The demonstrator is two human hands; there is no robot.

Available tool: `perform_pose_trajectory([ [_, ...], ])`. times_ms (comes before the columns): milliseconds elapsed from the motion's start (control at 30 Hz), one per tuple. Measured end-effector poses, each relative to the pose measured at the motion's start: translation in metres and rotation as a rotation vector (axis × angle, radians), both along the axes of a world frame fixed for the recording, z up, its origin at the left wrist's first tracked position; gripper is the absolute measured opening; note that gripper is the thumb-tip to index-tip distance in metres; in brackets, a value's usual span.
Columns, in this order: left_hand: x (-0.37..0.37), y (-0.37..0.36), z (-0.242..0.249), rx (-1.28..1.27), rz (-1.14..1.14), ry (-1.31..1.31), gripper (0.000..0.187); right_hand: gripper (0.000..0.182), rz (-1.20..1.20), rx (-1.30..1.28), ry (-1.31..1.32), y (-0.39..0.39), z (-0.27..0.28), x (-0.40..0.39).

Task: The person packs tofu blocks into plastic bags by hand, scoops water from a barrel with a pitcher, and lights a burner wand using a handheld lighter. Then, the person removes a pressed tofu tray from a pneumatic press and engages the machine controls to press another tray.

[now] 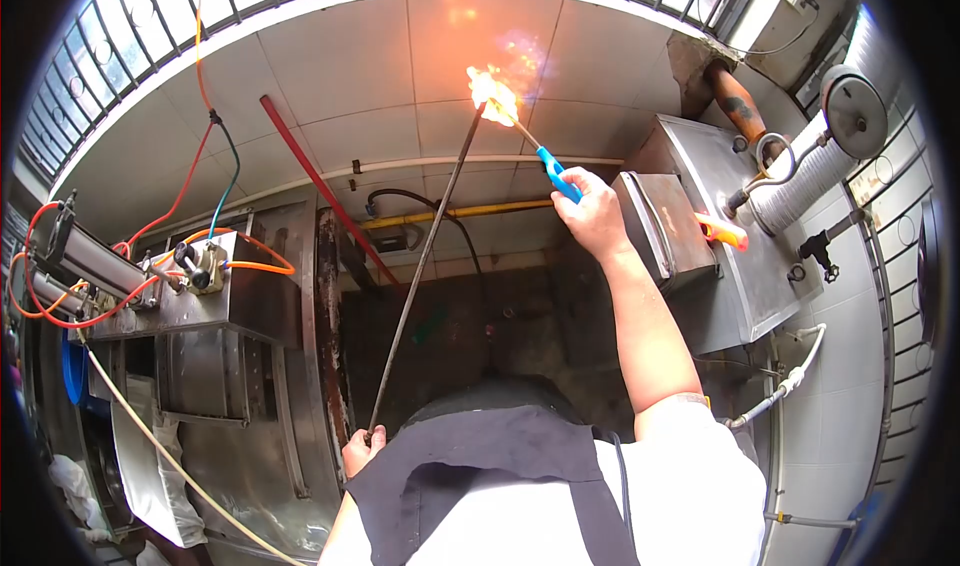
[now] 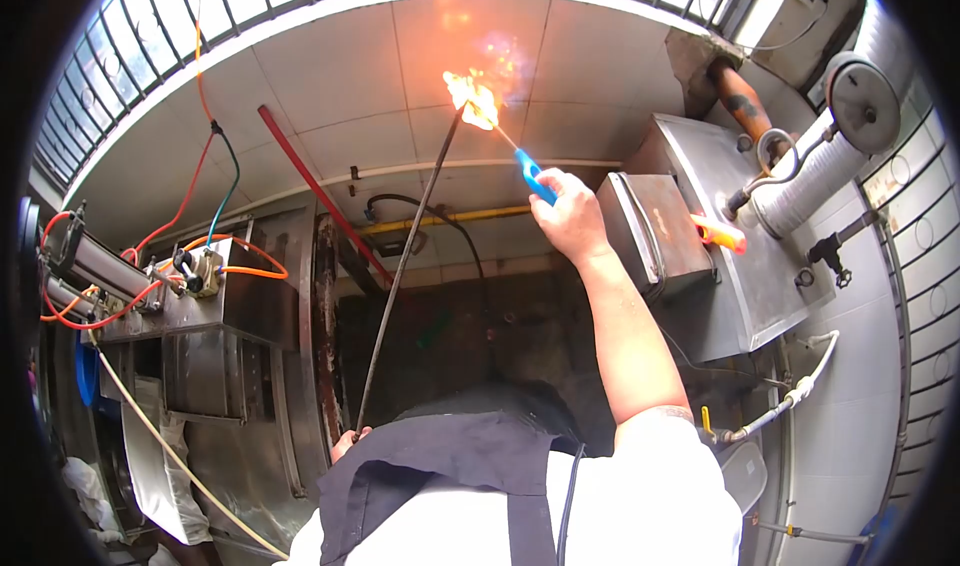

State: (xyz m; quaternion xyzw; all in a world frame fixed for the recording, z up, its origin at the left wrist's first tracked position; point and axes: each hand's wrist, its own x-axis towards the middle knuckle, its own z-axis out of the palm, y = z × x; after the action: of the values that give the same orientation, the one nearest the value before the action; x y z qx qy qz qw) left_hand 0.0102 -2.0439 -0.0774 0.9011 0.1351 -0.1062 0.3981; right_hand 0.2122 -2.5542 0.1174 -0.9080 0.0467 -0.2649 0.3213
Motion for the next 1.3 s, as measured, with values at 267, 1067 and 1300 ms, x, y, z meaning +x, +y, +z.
perform_pose_trajectory([
  [267, 0.009, 0.004, -0.017, -0.040, -0.014, 0.040, 0.059, 0.040, -0.116, -0.169, -0.016, -0.041, 0.024, -0.019],
  [1067, 0.073, -0.038, -0.064, 0.259, -0.415, 0.214, 0.039, 0.018, -0.145, -0.248, -0.046, -0.048, 0.045, -0.019],
  [1300, 0.117, -0.074, -0.168, 0.483, -0.418, 0.235, 0.042, 0.034, 0.200, -0.114, 0.814, -0.006, -0.379, 0.001],
])
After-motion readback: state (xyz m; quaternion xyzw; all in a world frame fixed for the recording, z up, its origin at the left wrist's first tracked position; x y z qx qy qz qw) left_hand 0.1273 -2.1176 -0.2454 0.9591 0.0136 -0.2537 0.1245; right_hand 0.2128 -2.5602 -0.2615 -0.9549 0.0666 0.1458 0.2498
